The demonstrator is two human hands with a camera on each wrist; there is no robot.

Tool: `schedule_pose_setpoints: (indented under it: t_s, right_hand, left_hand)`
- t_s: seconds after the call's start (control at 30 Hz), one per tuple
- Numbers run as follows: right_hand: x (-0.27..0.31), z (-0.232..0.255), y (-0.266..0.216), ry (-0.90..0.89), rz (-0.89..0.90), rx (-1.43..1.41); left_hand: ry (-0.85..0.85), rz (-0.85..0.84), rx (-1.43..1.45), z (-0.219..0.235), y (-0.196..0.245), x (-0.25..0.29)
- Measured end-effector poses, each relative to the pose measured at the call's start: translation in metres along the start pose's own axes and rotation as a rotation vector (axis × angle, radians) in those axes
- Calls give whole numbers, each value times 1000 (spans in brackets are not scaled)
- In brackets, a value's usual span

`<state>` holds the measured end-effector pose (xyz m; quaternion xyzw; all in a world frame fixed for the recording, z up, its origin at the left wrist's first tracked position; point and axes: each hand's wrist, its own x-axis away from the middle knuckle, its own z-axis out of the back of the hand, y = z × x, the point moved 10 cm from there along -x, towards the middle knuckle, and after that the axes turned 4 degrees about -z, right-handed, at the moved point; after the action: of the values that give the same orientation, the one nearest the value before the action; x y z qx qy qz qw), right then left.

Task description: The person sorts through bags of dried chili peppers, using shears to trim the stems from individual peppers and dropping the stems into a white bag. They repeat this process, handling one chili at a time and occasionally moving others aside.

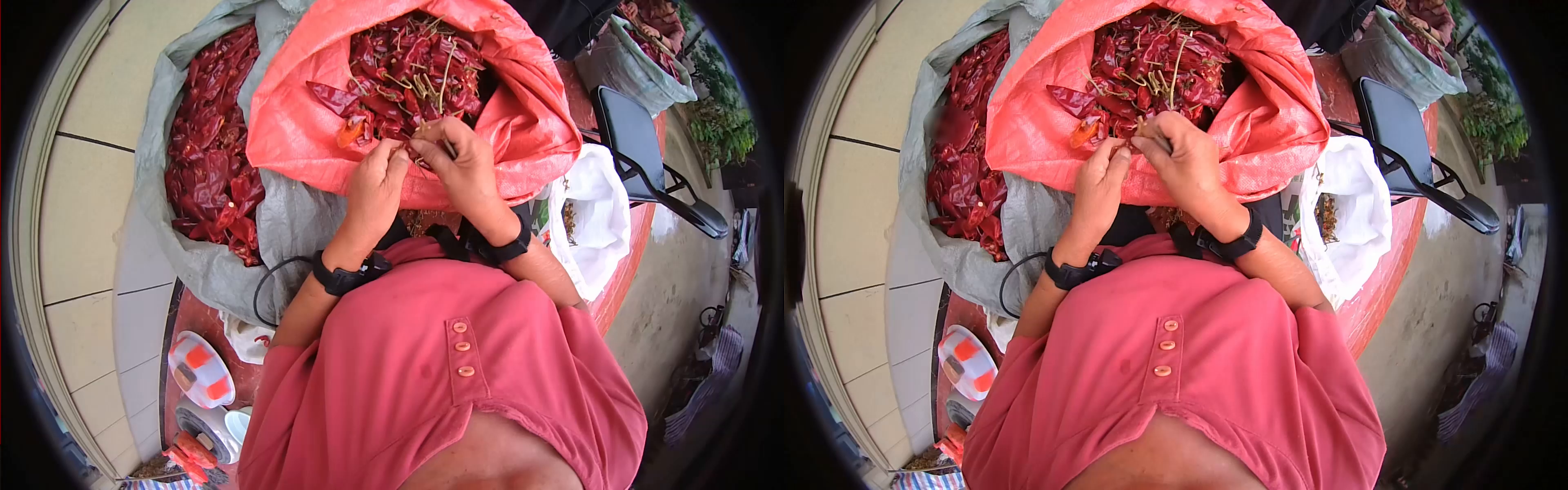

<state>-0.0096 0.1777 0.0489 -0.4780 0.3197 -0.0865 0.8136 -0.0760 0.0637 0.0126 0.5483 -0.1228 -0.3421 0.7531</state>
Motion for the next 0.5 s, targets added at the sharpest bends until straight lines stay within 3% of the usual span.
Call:
schedule_pose_setpoints:
  t_s: [0.1, 0.27, 0.37, 0.47, 0.5]
  right_hand:
    - [9, -9, 23, 6, -257, -263]
    - [11, -12, 29, -2, -383, -459]
    - [6, 1, -27, 61, 79, 164]
    - [12, -6, -48, 2, 262, 390]
    - [10, -4, -40, 18, 216, 242]
  left_hand:
    - [-2, -47, 40, 4, 11, 7]
    - [154, -323, -276, 5, 29, 6]
    - [187, -293, -572, 2, 34, 8]
    - [185, -280, -411, 4, 28, 12]
    - [152, -242, -291, 3, 22, 9]
